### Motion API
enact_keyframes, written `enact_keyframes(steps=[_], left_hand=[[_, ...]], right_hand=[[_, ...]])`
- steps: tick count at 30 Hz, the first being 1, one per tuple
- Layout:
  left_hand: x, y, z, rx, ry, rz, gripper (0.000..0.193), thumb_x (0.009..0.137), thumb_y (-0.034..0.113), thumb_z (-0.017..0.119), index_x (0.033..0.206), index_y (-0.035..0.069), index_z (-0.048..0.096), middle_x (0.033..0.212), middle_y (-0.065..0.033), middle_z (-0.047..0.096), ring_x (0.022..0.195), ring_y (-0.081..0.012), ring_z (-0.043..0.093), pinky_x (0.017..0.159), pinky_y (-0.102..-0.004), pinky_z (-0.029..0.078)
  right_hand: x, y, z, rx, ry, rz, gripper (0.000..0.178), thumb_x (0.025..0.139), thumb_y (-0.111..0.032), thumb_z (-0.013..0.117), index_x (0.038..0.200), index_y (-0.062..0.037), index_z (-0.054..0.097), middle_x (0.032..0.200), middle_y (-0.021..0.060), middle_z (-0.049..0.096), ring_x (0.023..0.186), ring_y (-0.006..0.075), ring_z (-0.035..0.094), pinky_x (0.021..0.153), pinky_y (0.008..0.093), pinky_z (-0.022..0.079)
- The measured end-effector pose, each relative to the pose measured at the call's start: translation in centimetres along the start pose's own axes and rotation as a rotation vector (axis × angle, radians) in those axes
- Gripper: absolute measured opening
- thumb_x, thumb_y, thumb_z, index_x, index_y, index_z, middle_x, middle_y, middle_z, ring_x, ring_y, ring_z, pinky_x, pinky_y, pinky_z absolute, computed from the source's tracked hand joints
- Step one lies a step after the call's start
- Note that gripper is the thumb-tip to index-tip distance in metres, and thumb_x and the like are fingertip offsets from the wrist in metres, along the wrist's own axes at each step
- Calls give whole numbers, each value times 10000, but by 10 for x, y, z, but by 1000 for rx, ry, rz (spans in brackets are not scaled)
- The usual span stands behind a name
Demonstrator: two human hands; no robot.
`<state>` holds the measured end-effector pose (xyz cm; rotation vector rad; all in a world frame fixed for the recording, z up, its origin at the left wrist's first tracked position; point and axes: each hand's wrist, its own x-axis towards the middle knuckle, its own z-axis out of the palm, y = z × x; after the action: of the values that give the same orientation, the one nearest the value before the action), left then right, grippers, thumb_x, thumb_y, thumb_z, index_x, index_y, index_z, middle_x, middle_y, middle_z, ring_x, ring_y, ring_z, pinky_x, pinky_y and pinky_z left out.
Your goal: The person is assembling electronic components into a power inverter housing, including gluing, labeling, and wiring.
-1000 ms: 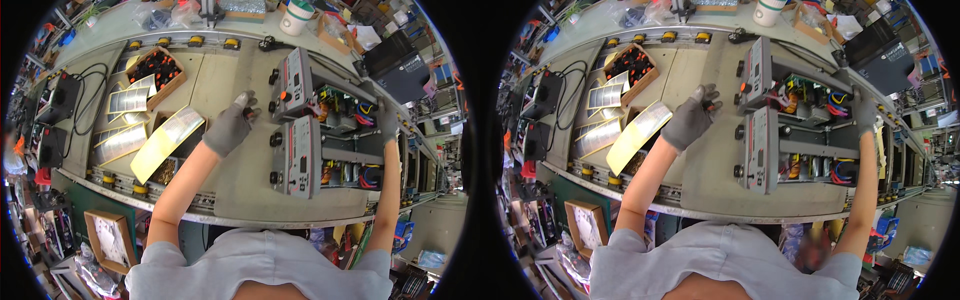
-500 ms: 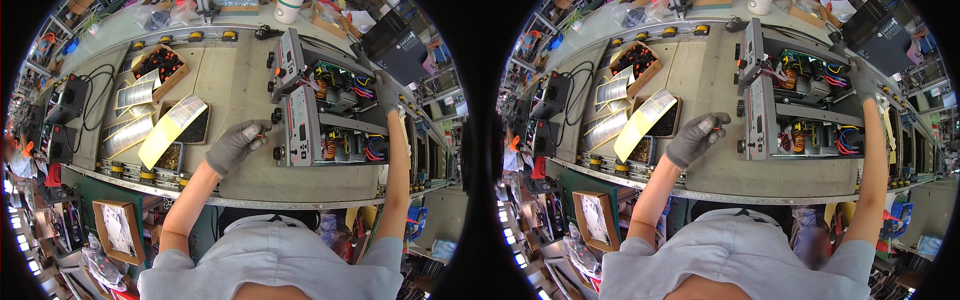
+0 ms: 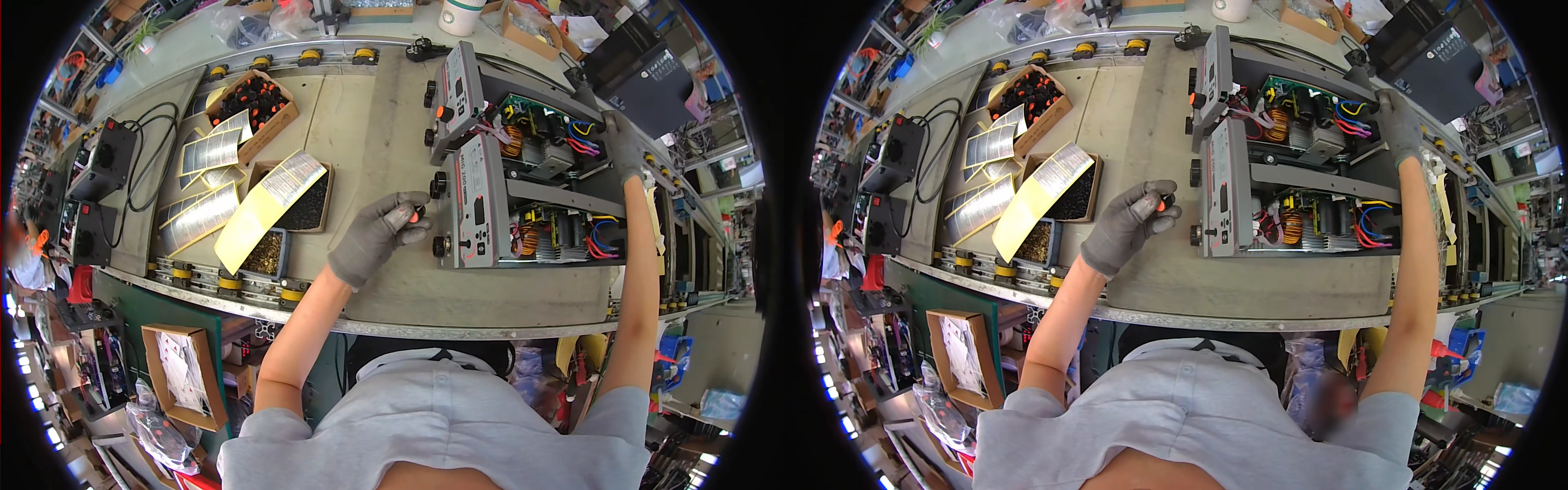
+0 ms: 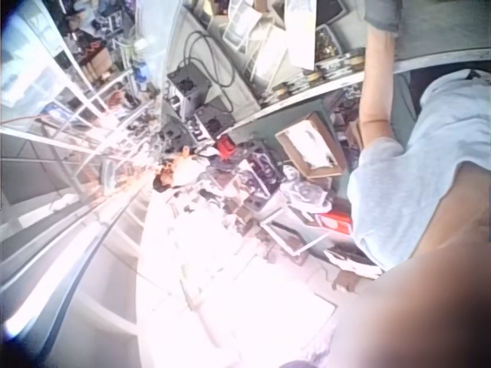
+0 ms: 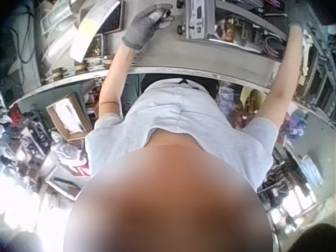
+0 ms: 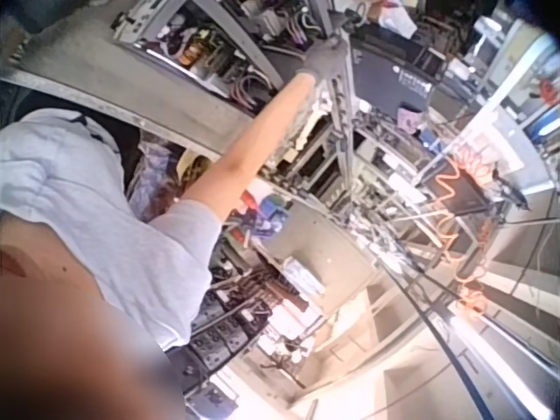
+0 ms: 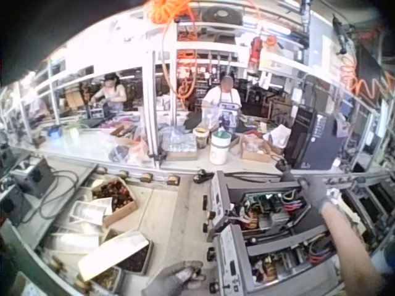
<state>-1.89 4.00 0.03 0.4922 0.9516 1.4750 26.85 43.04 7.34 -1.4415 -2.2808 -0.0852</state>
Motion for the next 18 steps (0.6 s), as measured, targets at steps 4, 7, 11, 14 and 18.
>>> enact_keyframes(steps=[4,7,11,14,18], left_hand=[[3,-3,-5,-81,-155,-1,518,848,305,664,1238,4,505,921,-39,556,763,-93,508,687,-203,425],[6,-2,-5,-15,-209,-56,482,837,277,677,1199,-7,534,954,-46,576,775,-89,507,713,-211,434],[4,8,12,177,-245,-63,420,812,221,700,1138,-12,573,999,-50,612,839,-83,540,756,-222,453],[4,12,21,128,-282,-99,192,843,101,659,1010,21,611,888,14,587,780,-62,523,705,-211,447],[12,6,17,223,-338,-64,226,836,60,655,1052,1,625,922,-12,614,805,-85,561,728,-230,476]], right_hand=[[-1,-1,2,-3,-7,-2,330,918,-420,449,1100,-200,615,1028,161,629,986,369,577,813,407,455],[-1,-1,1,15,0,-16,335,916,-421,453,1107,-197,614,1031,158,630,985,363,580,815,403,454],[3,6,1,32,-28,-3,340,916,-419,455,1116,-195,614,1037,150,633,989,349,585,821,394,452],[2,1,1,15,-34,17,341,916,-421,452,1117,-200,616,1040,145,635,990,345,587,829,389,448],[3,2,2,-4,-30,19,350,918,-432,441,1116,-202,617,1042,137,638,995,344,586,838,386,442]])
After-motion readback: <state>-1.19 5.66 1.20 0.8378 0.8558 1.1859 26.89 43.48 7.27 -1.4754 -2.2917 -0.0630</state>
